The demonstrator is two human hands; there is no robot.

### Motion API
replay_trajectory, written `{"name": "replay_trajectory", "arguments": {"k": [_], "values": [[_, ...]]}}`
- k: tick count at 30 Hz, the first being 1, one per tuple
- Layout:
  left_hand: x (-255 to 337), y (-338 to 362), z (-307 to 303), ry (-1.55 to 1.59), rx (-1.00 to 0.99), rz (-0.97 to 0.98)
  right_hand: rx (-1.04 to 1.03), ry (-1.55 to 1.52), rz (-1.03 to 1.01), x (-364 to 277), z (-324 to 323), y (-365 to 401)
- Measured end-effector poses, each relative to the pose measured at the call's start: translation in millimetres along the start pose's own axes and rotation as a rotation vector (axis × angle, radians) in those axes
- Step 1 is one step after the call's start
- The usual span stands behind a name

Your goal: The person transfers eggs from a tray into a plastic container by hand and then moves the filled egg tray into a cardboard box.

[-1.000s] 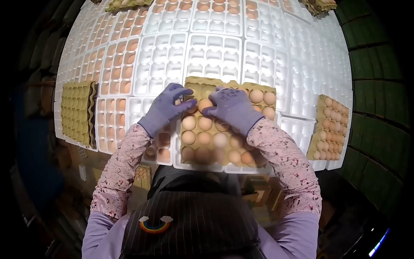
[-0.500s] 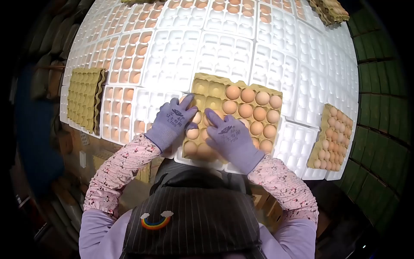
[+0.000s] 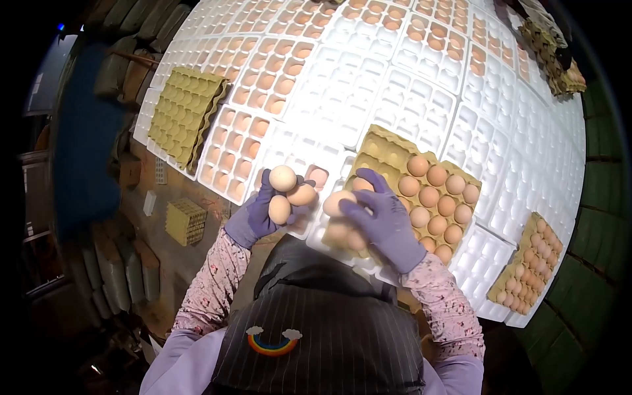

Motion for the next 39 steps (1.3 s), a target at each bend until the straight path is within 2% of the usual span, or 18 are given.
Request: {"name": "replay_trajectory", "arguments": {"k": [2,4,6,8,9,10,12,13,14,16,17,21,24,26,28,32,36,39], "values": [[4,6,-2,0.073,0.125,-0.042,0.085,-0.518,0.187,11,3,1],[20,15,-13,-0.388,0.125,0.077,0.1,-0.827,0.515,-31,-5,-7],[25,18,-53,0.011,0.1,-0.096,0.198,-0.977,0.746,-62,-7,-19],[37,19,-93,-0.05,0.317,-0.079,0.226,-0.951,0.662,-33,13,-22],[46,19,-116,-0.27,0.481,-0.097,0.259,-1.018,0.655,-29,24,-28],[51,16,-122,-0.27,0.479,-0.105,0.291,-1.085,0.647,-24,34,-34],[63,10,-120,-0.543,0.637,0.237,0.331,-0.171,0.115,-7,48,-54],[61,6,-122,-0.695,0.59,0.265,0.289,0.004,0.125,-25,51,-59],[63,3,-117,-1.169,0.511,0.34,0.293,0.326,-0.051,-26,64,-70],[64,-10,-100,-1.611,0.46,0.476,0.161,0.524,0.036,-39,84,-91],[64,-16,-95,-1.608,0.448,0.478,0.109,0.637,0.004,-37,95,-101],[79,-42,-81,-1.539,0.299,0.465,0.303,0.483,-0.059,-21,116,-129],[76,-67,-89,-1.501,0.226,0.395,0.292,0.479,-0.029,-2,121,-144],[64,-87,-112,-1.513,0.214,0.575,0.281,0.416,0.031,-11,106,-145],[93,-89,-94,-1.384,0.157,0.49,0.488,0.362,0.036,-7,100,-140],[101,-140,-71,-1.099,0.157,0.643,0.545,0.479,0.012,14,116,-139],[79,-183,-77,-1.544,0.246,0.86,0.59,0.471,0.024,-16,114,-116],[74,-182,-74,-1.65,0.261,0.83,0.694,0.497,-0.025,-13,85,-77]]}}
Point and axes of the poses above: each hand's wrist, its own y-axis away from the middle knuckle, its own z-axis out of the palm, x = y × z, the point moved 2 cm from there along -y, towards the middle knuckle, and after that the axes turned 5 degrees about -z, right-handed, at the moved point
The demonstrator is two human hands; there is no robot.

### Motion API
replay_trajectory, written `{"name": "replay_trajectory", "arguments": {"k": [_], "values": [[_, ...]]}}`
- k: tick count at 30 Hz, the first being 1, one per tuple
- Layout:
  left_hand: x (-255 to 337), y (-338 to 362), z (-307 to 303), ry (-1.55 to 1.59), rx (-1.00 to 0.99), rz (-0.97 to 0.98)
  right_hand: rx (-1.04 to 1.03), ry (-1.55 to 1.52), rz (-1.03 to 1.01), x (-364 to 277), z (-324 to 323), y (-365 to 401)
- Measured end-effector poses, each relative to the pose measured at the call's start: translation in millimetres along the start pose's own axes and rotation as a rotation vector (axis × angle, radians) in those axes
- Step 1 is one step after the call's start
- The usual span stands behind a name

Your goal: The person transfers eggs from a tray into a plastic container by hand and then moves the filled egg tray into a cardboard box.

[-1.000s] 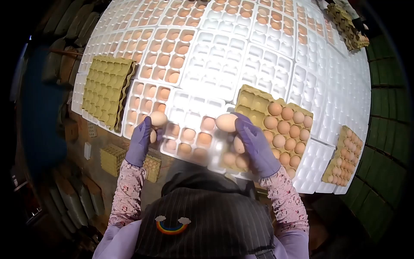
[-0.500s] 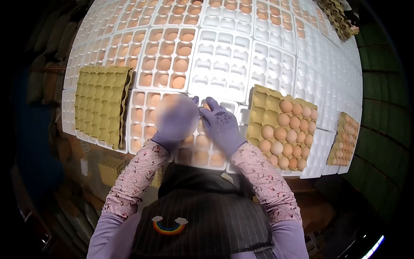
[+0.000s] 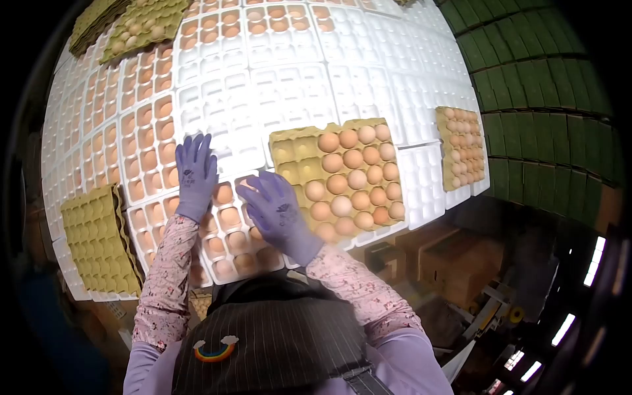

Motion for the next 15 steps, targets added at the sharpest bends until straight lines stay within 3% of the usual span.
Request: {"name": "replay_trajectory", "arguments": {"k": [1,3,4,7,11,13,14,15], "values": [[8,0,-6,0.04,0.027,-0.012,0.033,-0.045,-0.023,9,-21,5],[29,-6,-14,0.201,0.006,0.005,0.112,-0.076,0.144,42,-82,-1],[48,-11,-21,0.229,-0.018,0.049,0.141,0.076,0.005,70,-100,3],[117,-30,-22,0.349,-0.064,0.152,-0.085,0.257,0.0,160,-124,-8],[187,-52,14,0.316,-0.184,0.206,-0.202,0.194,-0.123,196,-125,-14],[201,-56,44,0.223,-0.222,0.278,-0.199,-0.704,0.713,195,-146,-18],[205,-56,57,0.145,-0.254,0.355,-0.007,-0.931,0.676,197,-158,-21],[208,-57,54,0.135,-0.254,0.345,0.05,-1.157,0.822,199,-171,-20]]}}
Point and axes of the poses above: each hand's wrist, its own y-axis away from the middle knuckle, its own z-axis out of the palm, x = y × z, the point moved 2 cm from there along -y, towards the middle knuckle, and after that the axes turned 5 degrees about -z, right-handed, at the moved point
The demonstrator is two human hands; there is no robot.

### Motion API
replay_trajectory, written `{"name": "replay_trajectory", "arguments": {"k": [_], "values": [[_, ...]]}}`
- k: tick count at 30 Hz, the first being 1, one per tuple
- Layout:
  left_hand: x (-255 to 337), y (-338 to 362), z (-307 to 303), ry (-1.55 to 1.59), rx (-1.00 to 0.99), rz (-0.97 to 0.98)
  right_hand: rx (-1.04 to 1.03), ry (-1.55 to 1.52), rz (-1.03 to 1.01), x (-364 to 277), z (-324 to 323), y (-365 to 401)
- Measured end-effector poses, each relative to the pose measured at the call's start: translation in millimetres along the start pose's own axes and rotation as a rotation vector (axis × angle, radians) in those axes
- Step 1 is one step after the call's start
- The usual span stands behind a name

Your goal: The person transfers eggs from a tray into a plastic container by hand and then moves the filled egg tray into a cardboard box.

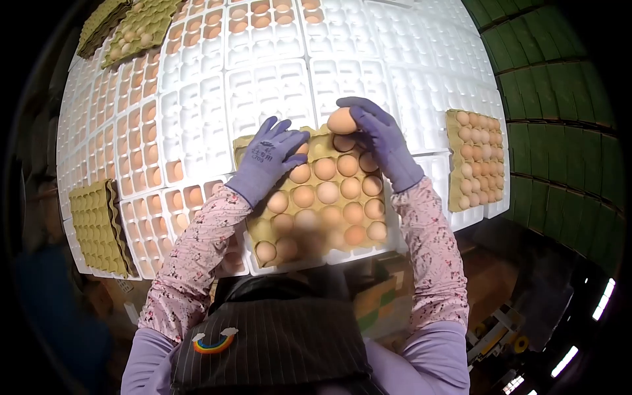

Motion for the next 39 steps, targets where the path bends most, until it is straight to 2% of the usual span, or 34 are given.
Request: {"name": "replay_trajectory", "arguments": {"k": [2,3,4,5,6,7,8,10,11,12,14,16,18,19,20,21,22,23,24,25,26,27,28,30,31,32,34,35,36,37,39], "values": [[2,1,-15,0.166,-0.066,-0.144,-0.219,0.283,-0.023,-8,-17,-6],[5,6,-24,0.387,0.001,-0.287,-0.256,0.534,0.099,-5,-12,-7],[8,11,-27,1.044,0.058,-0.551,-0.43,0.983,0.028,-13,5,-3],[4,16,-30,1.378,0.108,-0.657,-0.53,1.349,-0.106,-5,17,2],[8,17,-34,1.556,0.107,-0.837,-0.622,1.713,-0.254,3,26,6],[13,19,-39,1.73,0.146,-1.031,-0.666,1.916,-0.359,21,32,5],[17,21,-36,1.722,0.154,-1.035,-0.67,1.909,-0.368,23,26,4],[31,17,-38,0.541,-0.189,-0.564,-0.738,1.716,-0.286,8,26,1],[45,19,-32,0.315,-0.264,-0.606,-0.671,1.495,-0.241,3,8,-3],[47,23,-25,0.317,-0.262,-0.603,-0.604,1.304,-0.004,-19,-1,-4],[49,28,-4,-0.112,-0.215,-0.395,-0.394,0.458,0.15,-19,-50,-6],[49,23,-16,-0.08,-0.203,-0.42,-0.316,0.07,0.072,-39,-65,6],[44,19,-23,0.903,-0.258,-0.819,-0.328,0.121,0.046,-31,-81,-2],[43,16,-20,1.346,-0.26,-0.926,-0.334,0.486,-0.14,-13,-90,-16],[45,9,-17,1.347,-0.258,-0.93,-0.331,0.849,-0.327,-4,-93,-22],[50,-5,-17,1.139,-0.163,-0.686,-0.309,1.374,-0.349,-8,-79,-14],[56,-19,-17,0.923,-0.071,-0.443,-0.313,1.638,-0.498,5,-77,-15],[64,-35,-15,0.604,-0.073,-0.392,-0.326,1.655,-0.476,11,-78,-19],[74,-46,-9,0.6,-0.071,-0.39,-0.338,1.672,-0.452,13,-78,-21],[83,-58,-2,0.18,-0.11,-0.362,-0.335,1.673,-0.457,13,-80,-18],[88,-67,4,-0.237,-0.143,-0.327,-0.23,1.362,-0.406,12,-85,-12],[84,-75,16,-0.302,-0.237,-0.353,-0.129,1.053,-0.351,12,-91,-5],[85,-78,17,-0.296,-0.231,-0.353,-0.129,1.062,-0.353,12,-96,3],[84,-79,16,-0.3,-0.311,-0.317,-0.011,0.171,0.114,20,-111,19],[81,-76,12,-0.3,-0.303,-0.316,-0.02,0.242,0.078,17,-110,30],[77,-66,6,0.267,-0.323,-0.464,-0.01,-0.023,0.08,16,-99,40],[78,-37,-15,1.397,-0.285,-0.7,-0.132,-0.101,0.029,19,-92,47],[106,-26,-58,1.395,-0.285,-0.975,-0.141,-0.265,0.156,15,-84,51],[88,-14,-48,1.533,-0.318,-0.91,-0.132,-0.437,0.234,18,-76,51],[83,-2,-53,1.434,-0.257,-0.805,-0.146,-0.357,0.229,19,-68,49],[77,20,-64,1.413,-0.212,-0.774,-0.213,-0.259,0.229,18,-50,47]]}}
Point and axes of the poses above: each hand's wrist, its own y-axis away from the middle knuckle, its own z-axis out of the palm, x = y × z, the point moved 2 cm from there along -y, towards the middle knuckle, and after that the axes turned 5 degrees about -z, right-handed, at the moved point
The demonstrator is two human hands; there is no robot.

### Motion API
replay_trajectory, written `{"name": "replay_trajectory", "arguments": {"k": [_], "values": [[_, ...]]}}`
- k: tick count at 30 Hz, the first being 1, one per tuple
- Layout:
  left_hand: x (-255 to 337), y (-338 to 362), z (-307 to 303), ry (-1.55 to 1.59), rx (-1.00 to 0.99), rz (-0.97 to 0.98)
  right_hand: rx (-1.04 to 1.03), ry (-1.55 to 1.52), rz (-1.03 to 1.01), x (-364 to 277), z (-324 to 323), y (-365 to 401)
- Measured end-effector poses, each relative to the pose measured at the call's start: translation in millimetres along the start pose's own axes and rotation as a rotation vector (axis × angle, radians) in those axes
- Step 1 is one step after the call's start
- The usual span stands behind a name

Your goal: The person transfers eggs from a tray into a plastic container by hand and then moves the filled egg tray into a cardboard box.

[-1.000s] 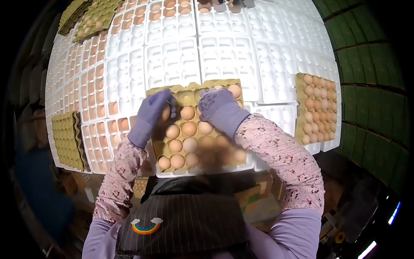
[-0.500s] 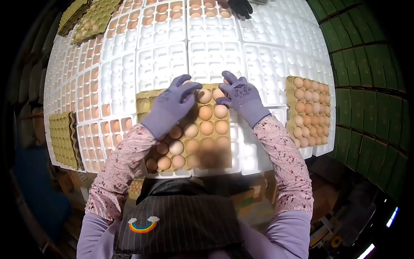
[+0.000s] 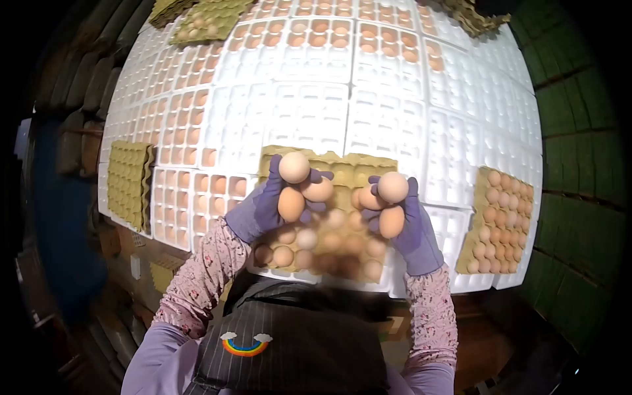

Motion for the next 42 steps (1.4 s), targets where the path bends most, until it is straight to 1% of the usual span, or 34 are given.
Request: {"name": "replay_trajectory", "arguments": {"k": [1,3,4,5,7,8,9,10,11,13,14,16,17,18,19,20,21,22,23,25,26,27,28,29,30,31,32,33,35,37,38,40,41,42], "values": [[-5,9,-9,0.018,0.006,0.001,-0.053,0.023,0.016,0,11,-4],[-25,26,-34,0.152,-0.006,-0.033,0.048,0.035,0.017,13,36,-17],[-39,33,-52,0.251,-0.02,-0.06,-0.029,0.285,0.014,12,51,-21],[-53,41,-69,0.348,-0.032,-0.088,-0.024,0.395,0.013,10,74,-24],[-63,63,-103,0.329,0.189,-0.098,-0.063,0.313,0.029,29,110,-40],[-65,67,-127,0.155,0.381,0.004,-0.095,0.523,-0.141,43,120,-57],[-64,71,-148,-0.02,0.564,0.104,-0.2,0.774,-0.312,54,133,-74],[-47,77,-160,-0.171,0.709,0.165,-0.201,1.002,-0.404,54,158,-80],[-45,75,-185,-0.547,0.808,0.27,-0.2,1.232,-0.496,55,185,-86],[-40,62,-215,-1.044,0.825,0.276,-0.226,1.745,-0.678,74,211,-117],[-41,56,-223,-1.034,0.809,0.284,-0.235,1.949,-0.641,83,218,-132],[-38,39,-226,-1.401,0.722,0.376,-0.231,1.958,-0.615,93,222,-152],[-34,31,-231,-1.393,0.709,0.388,-0.238,1.95,-0.603,94,225,-161],[-26,24,-235,-1.27,0.695,0.417,-0.202,1.868,-0.613,90,231,-168],[-17,18,-237,-1.146,0.678,0.442,-0.191,1.878,-0.602,91,232,-177],[-8,10,-239,-1.096,0.607,0.342,-0.191,1.872,-0.57,93,230,-187],[-7,3,-241,-1.086,0.595,0.345,-0.191,1.866,-0.539,92,231,-194],[-6,-5,-244,-1.112,0.528,0.277,-0.194,1.877,-0.38,89,235,-202],[-4,-12,-246,-1.14,0.463,0.215,-0.182,1.887,-0.379,88,237,-208],[6,-14,-251,-1.144,0.439,0.235,-0.018,1.641,-0.604,83,237,-218],[3,-18,-259,-1.037,0.536,0.357,-0.013,1.508,-0.616,80,237,-229],[0,-22,-266,-0.924,0.628,0.476,-0.029,1.382,-0.702,80,237,-237],[-3,-29,-272,-0.832,0.61,0.591,-0.052,1.401,-0.747,86,227,-252],[-10,-36,-276,-0.98,0.677,0.671,-0.075,1.42,-0.793,93,216,-265],[-16,-39,-278,-1.111,0.718,0.67,-0.086,1.394,-0.8,96,211,-266],[-19,-42,-281,-1.243,0.757,0.672,-0.048,1.314,-0.813,92,217,-261],[-24,-44,-284,-1.361,0.769,0.627,-0.028,1.254,-0.824,88,220,-249],[-26,-43,-281,-1.438,0.789,0.642,-0.003,1.198,-0.832,83,228,-226],[-25,-45,-280,-1.475,0.755,0.609,-0.023,1.059,-0.7,88,241,-172],[-26,-46,-283,-1.373,0.731,0.664,-0.148,1.21,-0.7,97,249,-106],[-27,-46,-283,-1.316,0.742,0.696,-0.116,1.223,-0.695,103,235,-83],[-25,-40,-282,-1.244,0.755,0.741,-0.234,1.42,-0.823,112,200,-47],[-27,-35,-277,-1.192,0.754,0.753,-0.196,1.585,-0.843,101,174,-34],[-22,-21,-257,-1.145,0.705,0.749,-0.161,1.747,-0.861,85,144,-21]]}}
Point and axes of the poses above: each hand's wrist, its own y-axis away from the middle knuckle, its own z-axis out of the palm, x = y × z, the point moved 2 cm from there along -y, towards the middle knuckle, and after that the axes turned 5 degrees about -z, right-handed, at the moved point
